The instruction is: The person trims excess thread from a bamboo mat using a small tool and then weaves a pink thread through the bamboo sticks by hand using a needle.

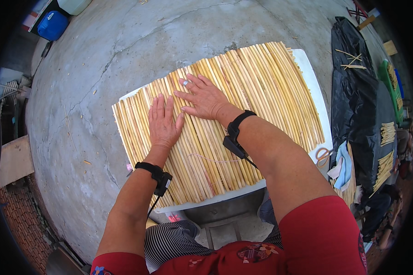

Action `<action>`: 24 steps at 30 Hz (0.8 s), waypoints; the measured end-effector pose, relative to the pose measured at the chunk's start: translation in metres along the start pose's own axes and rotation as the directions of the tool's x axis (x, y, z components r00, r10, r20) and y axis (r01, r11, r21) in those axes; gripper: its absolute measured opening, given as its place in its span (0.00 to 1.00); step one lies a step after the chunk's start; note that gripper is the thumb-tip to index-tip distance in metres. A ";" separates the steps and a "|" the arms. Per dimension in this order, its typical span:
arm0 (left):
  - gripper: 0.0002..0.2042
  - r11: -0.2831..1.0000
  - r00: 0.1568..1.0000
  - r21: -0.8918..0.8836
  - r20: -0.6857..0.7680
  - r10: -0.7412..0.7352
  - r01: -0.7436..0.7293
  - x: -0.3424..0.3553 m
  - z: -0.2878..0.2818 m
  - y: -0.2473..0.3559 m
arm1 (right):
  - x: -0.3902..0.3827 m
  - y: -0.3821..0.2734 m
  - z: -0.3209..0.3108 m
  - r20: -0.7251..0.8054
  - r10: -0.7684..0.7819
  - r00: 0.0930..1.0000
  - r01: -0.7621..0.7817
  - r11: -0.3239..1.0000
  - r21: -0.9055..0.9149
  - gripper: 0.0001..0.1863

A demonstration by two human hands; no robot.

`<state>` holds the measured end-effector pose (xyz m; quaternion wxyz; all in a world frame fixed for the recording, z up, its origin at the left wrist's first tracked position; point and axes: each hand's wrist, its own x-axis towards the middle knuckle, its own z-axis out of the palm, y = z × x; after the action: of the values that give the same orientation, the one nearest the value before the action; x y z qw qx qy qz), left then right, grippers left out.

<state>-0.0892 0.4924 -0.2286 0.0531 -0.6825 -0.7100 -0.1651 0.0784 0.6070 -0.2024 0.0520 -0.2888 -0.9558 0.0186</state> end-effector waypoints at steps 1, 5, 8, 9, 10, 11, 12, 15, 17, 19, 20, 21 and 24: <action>0.32 1.000 1.000 -0.002 0.000 -0.001 0.001 0.000 0.000 0.000 | 0.000 0.000 0.001 0.000 0.000 1.000 0.000 1.000 -0.002 0.33; 0.32 1.000 1.000 -0.004 0.002 -0.005 0.005 0.000 -0.001 0.001 | 0.000 0.000 0.001 0.000 0.002 1.000 -0.002 1.000 0.000 0.33; 0.32 1.000 1.000 -0.004 0.000 -0.006 0.006 0.000 -0.001 0.001 | 0.000 0.000 0.001 -0.009 0.003 1.000 -0.003 1.000 0.003 0.33; 0.32 1.000 1.000 -0.003 0.005 -0.008 0.008 0.000 -0.001 0.001 | 0.000 0.000 0.002 -0.009 0.003 1.000 -0.003 1.000 0.002 0.33; 0.32 1.000 1.000 -0.003 0.010 -0.011 0.011 0.000 -0.001 0.001 | 0.000 0.001 0.002 -0.042 -0.006 0.999 0.007 1.000 0.029 0.32; 0.32 1.000 1.000 -0.003 0.009 -0.011 0.011 0.000 -0.001 0.001 | -0.001 0.000 0.002 -0.074 -0.013 0.997 0.017 0.998 0.056 0.32; 0.32 1.000 1.000 -0.003 0.005 -0.008 0.008 0.000 -0.001 0.001 | -0.001 0.001 0.003 -0.074 -0.013 0.997 0.017 0.998 0.056 0.32; 0.32 1.000 1.000 -0.002 -0.002 -0.003 0.003 0.000 0.000 0.000 | -0.001 0.002 0.003 -0.083 -0.020 0.996 0.022 0.999 0.030 0.32; 0.32 1.000 1.000 -0.001 -0.006 -0.002 0.002 0.000 0.000 0.000 | 0.000 0.001 0.004 -0.043 -0.010 0.999 0.011 1.000 0.013 0.33; 0.32 1.000 1.000 0.003 -0.005 0.004 -0.004 0.000 0.000 0.000 | 0.000 0.001 0.003 -0.045 -0.011 0.999 0.011 1.000 0.007 0.33; 0.32 1.000 1.000 0.003 -0.005 0.003 -0.003 0.000 0.000 0.000 | 0.000 0.001 0.003 -0.046 -0.011 0.999 0.011 1.000 0.001 0.33; 0.32 1.000 1.000 0.000 -0.003 0.003 -0.003 0.000 0.000 -0.001 | 0.000 0.000 0.003 -0.045 -0.011 0.999 0.011 1.000 0.002 0.33; 0.32 1.000 1.000 -0.001 -0.002 0.000 0.000 0.000 0.000 0.000 | 0.000 0.000 0.003 -0.032 -0.014 0.999 0.014 1.000 0.005 0.33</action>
<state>-0.0897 0.4920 -0.2290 0.0532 -0.6826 -0.7097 -0.1662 0.0781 0.6074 -0.2049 0.0682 -0.2823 -0.9567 0.0163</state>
